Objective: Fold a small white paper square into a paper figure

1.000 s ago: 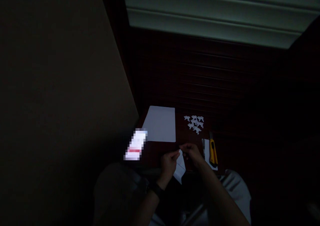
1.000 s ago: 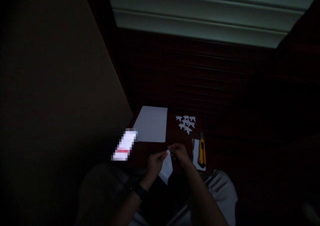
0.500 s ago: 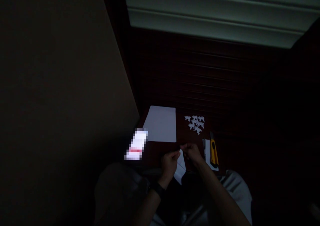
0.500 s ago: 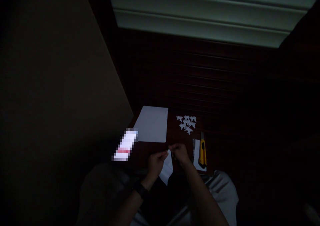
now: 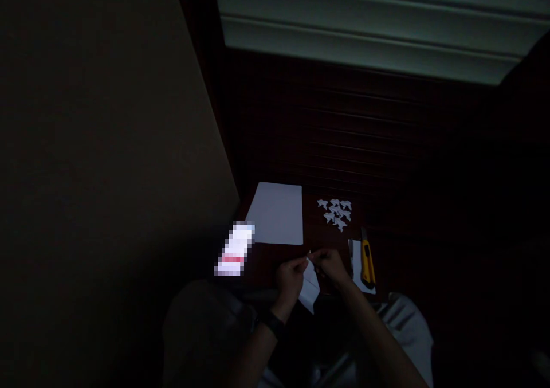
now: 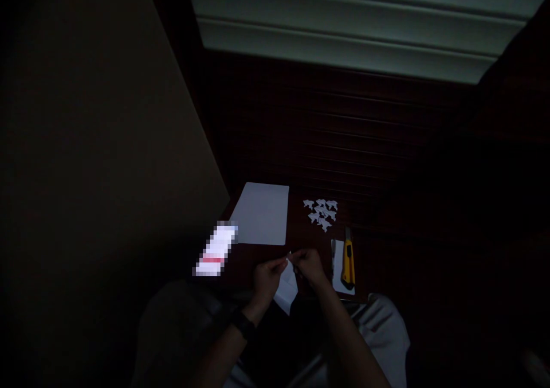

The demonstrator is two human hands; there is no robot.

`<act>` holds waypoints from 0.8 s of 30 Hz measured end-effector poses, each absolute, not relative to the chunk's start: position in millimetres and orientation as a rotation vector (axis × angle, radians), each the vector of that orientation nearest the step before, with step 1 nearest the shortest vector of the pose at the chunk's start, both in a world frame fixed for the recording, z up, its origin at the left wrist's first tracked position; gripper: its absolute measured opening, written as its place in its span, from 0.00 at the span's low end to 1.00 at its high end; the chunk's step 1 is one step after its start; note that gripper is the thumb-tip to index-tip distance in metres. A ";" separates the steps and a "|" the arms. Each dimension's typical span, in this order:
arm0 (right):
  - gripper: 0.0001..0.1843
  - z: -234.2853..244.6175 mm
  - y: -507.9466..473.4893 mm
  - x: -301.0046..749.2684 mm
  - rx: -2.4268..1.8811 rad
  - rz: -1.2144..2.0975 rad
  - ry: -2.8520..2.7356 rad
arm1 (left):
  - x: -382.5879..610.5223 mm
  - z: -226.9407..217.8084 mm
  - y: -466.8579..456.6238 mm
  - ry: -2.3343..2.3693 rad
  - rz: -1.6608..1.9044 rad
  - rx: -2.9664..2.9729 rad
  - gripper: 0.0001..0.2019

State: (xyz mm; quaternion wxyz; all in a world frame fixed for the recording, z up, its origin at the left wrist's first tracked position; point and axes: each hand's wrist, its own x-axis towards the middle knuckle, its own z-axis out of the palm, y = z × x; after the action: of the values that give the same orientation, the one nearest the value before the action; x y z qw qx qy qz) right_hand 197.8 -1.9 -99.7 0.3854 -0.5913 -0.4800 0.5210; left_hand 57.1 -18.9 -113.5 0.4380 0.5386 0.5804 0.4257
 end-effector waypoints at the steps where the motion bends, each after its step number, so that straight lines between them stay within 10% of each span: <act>1: 0.16 -99.6 -1.8 198.8 -1.510 1.345 -1.251 | 56.7 -114.8 -17.8 1.440 1.053 1.316 0.11; 24: 0.18 -106.3 -6.2 198.1 -1.546 1.280 -1.354 | 54.9 -120.4 -8.2 1.341 1.183 0.886 0.14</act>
State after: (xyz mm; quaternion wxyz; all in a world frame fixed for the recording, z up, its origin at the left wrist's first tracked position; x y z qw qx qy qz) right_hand 198.1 -6.2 -106.3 0.3525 -0.5976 -0.5233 0.4947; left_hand 54.9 -8.2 -120.4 0.5421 0.3730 0.5645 0.4983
